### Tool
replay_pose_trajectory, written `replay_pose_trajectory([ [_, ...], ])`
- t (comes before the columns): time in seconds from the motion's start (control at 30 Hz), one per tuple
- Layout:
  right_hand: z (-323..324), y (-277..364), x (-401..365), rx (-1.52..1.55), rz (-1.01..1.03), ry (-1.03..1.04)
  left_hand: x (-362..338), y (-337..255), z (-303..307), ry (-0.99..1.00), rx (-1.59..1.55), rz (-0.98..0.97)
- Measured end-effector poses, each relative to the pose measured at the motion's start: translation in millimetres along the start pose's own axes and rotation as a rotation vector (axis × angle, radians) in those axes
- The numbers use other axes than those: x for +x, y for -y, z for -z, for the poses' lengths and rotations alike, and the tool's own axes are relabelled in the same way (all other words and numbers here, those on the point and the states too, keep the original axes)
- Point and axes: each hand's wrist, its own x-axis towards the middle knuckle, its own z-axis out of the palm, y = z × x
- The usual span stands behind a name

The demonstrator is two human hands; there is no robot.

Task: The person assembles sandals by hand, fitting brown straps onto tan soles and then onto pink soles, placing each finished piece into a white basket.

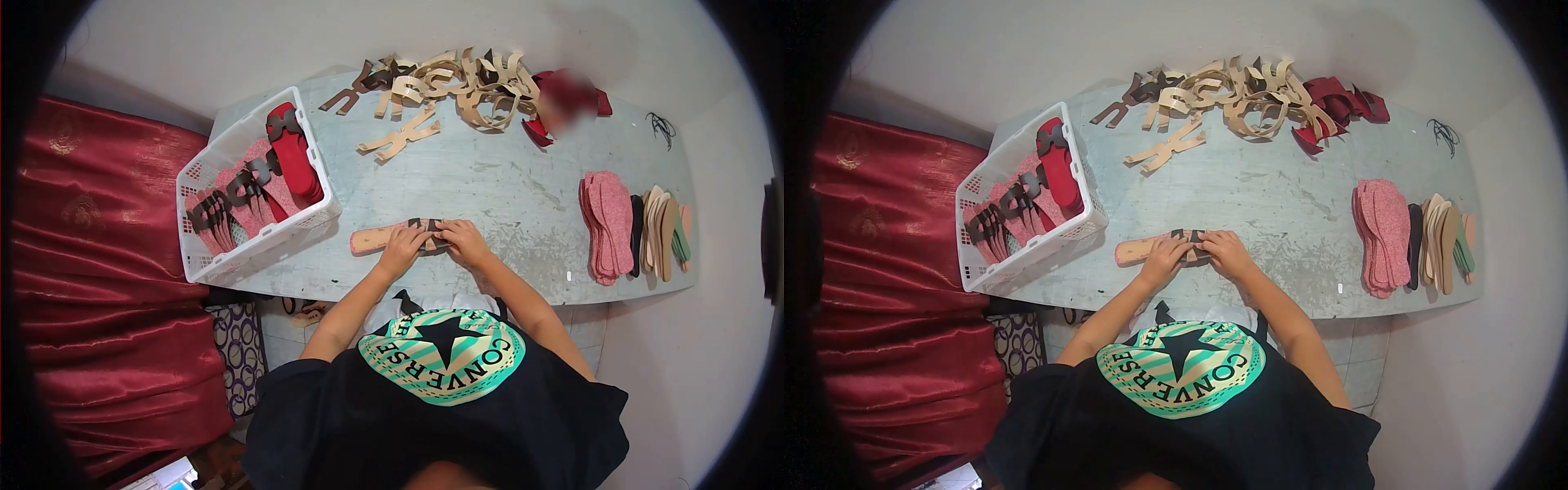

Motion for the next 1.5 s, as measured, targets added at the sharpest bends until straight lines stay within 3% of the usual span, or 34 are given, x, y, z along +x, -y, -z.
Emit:
replay_pose_trajectory([
  [0.67,-16.8,0.8,-8.5,0.18,-0.18,-0.134,7.6,-3.3,1.6,-0.074,0.161,-0.172],
  [0.9,-20.9,-0.2,-8.1,0.32,-0.255,-0.252,22.1,-10.4,9.5,-0.088,0.109,-0.13],
  [0.93,-18.5,2.4,-5.2,0.32,-0.253,-0.251,22.8,-11.9,10.7,-0.07,0.074,-0.052],
  [1.0,-7.6,9.7,3.3,0.661,-0.361,-0.272,25.4,-15.6,17.6,-0.054,0.039,0.028],
  [1.1,17.1,21.7,23.2,0.661,-0.387,-0.246,31.5,-19.4,35.9,-0.125,-0.141,0.147],
  [1.23,41.6,33.3,54.6,0.784,-0.291,-0.043,36.6,-18.6,71.6,-0.111,-0.473,0.308],
  [1.3,52.8,47.6,70.3,0.768,-0.274,0.023,33.3,-10.2,76.8,-0.247,-0.679,0.335],
  [1.5,53.0,71.9,111.7,0.908,-0.283,0.221,12.9,3.7,115.1,-0.195,-0.97,0.469],
])
